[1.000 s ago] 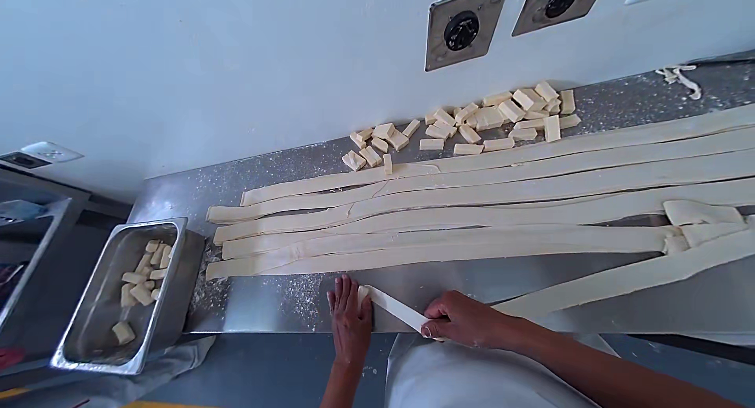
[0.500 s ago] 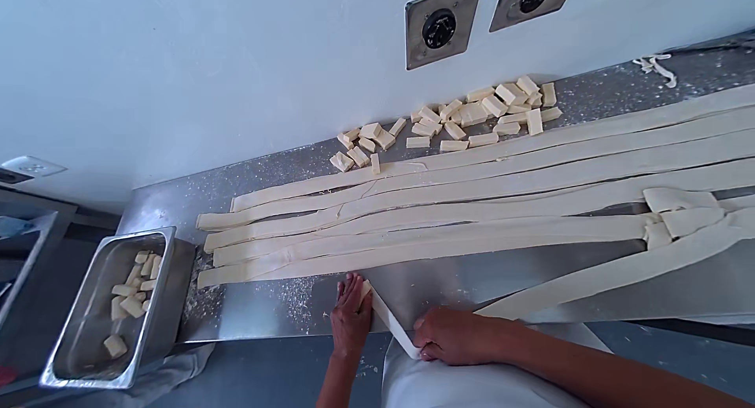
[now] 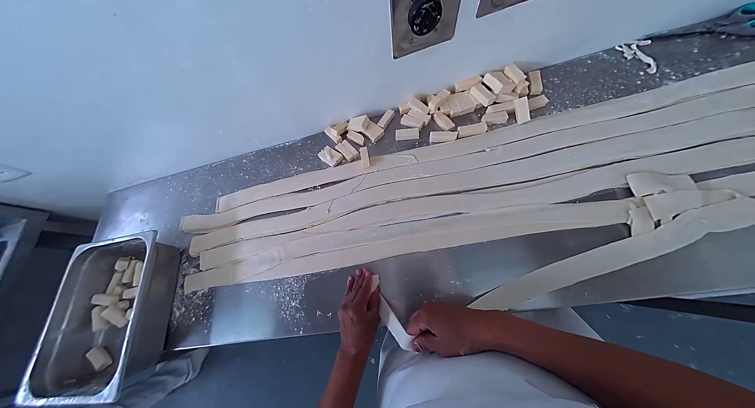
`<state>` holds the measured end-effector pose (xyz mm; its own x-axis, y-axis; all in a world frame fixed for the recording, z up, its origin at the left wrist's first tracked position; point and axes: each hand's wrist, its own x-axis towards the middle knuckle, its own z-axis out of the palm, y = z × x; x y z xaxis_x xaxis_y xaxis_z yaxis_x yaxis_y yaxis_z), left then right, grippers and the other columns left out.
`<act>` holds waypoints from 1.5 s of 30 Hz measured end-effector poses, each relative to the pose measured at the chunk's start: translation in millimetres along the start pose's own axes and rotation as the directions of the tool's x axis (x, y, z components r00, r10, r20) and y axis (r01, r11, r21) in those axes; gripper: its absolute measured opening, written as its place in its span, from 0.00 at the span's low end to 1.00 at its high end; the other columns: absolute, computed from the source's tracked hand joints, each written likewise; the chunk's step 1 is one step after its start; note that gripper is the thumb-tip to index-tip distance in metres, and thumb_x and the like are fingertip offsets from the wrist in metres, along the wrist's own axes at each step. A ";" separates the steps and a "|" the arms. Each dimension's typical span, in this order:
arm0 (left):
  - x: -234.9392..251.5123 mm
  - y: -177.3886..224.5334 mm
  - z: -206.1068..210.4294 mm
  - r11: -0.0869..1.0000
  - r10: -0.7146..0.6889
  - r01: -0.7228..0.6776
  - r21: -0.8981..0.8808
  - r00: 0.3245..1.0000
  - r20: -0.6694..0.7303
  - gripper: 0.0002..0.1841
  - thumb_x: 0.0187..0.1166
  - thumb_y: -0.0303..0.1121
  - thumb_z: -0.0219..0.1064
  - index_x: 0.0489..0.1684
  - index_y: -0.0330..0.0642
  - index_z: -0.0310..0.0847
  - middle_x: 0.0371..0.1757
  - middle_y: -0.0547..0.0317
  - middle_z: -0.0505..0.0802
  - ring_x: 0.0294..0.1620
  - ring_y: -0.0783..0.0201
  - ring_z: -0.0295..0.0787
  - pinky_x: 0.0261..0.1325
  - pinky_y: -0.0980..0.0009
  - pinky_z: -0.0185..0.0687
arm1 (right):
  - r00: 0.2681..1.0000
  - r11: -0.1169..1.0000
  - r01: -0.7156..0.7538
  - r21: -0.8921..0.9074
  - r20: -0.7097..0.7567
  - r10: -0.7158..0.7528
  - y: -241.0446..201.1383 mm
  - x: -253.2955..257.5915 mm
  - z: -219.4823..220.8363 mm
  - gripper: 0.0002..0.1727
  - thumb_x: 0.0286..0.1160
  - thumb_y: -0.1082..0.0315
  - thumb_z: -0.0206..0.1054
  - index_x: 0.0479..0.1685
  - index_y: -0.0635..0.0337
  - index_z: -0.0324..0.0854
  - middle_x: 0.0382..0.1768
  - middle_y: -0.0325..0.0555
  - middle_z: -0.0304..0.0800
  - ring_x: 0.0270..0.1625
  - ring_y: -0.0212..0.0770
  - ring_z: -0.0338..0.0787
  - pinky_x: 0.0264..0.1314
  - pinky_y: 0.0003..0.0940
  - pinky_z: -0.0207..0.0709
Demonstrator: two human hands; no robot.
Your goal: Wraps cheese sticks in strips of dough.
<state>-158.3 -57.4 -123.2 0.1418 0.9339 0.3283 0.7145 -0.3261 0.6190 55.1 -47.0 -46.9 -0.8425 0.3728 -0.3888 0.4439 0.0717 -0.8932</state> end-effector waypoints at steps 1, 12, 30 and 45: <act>-0.1 0.2 2.0 1.000 0.012 -0.012 0.011 1.000 -0.020 0.15 0.72 0.23 0.66 0.52 0.21 0.90 0.57 0.31 0.93 0.62 0.32 0.91 0.69 0.39 0.81 | 1.000 1.000 -0.021 0.021 -0.007 0.021 0.3 -1.4 0.5 0.17 0.90 0.67 0.57 0.36 0.73 0.81 0.33 0.58 0.81 0.37 0.49 0.80 0.43 0.46 0.71; -7.7 2.8 1.5 0.999 0.050 -0.049 -0.022 0.997 0.052 0.20 0.71 0.30 0.69 0.55 0.22 0.89 0.58 0.33 0.93 0.63 0.33 0.90 0.72 0.37 0.78 | 0.990 0.982 -0.130 0.134 -0.028 0.135 8.5 -1.4 3.7 0.19 0.91 0.63 0.57 0.36 0.72 0.80 0.28 0.53 0.79 0.31 0.42 0.78 0.40 0.41 0.70; -3.4 13.0 9.1 0.992 0.045 -0.034 -0.119 0.994 0.095 0.16 0.74 0.24 0.66 0.54 0.22 0.89 0.60 0.31 0.92 0.65 0.31 0.89 0.73 0.40 0.79 | 0.878 0.728 -0.304 0.614 -0.116 0.464 17.6 24.3 13.1 0.18 0.93 0.55 0.56 0.43 0.59 0.82 0.21 0.30 0.72 0.19 0.24 0.69 0.26 0.21 0.64; 27.5 39.0 -44.9 0.214 -0.503 0.818 -0.534 0.561 0.657 0.21 0.77 0.15 0.65 0.69 0.23 0.74 0.54 0.47 0.95 0.51 0.63 0.95 0.56 0.67 0.90 | 0.908 0.894 -0.342 0.289 -0.144 0.394 -7.9 17.9 -19.7 0.20 0.95 0.58 0.49 0.49 0.67 0.79 0.32 0.44 0.73 0.32 0.34 0.72 0.38 0.33 0.67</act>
<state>-157.2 -51.0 -58.0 0.1703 0.7844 -0.5965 -0.0968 0.6157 0.7820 42.6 -22.7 -42.3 -0.5462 0.4996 -0.6723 0.5970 -0.3308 -0.7309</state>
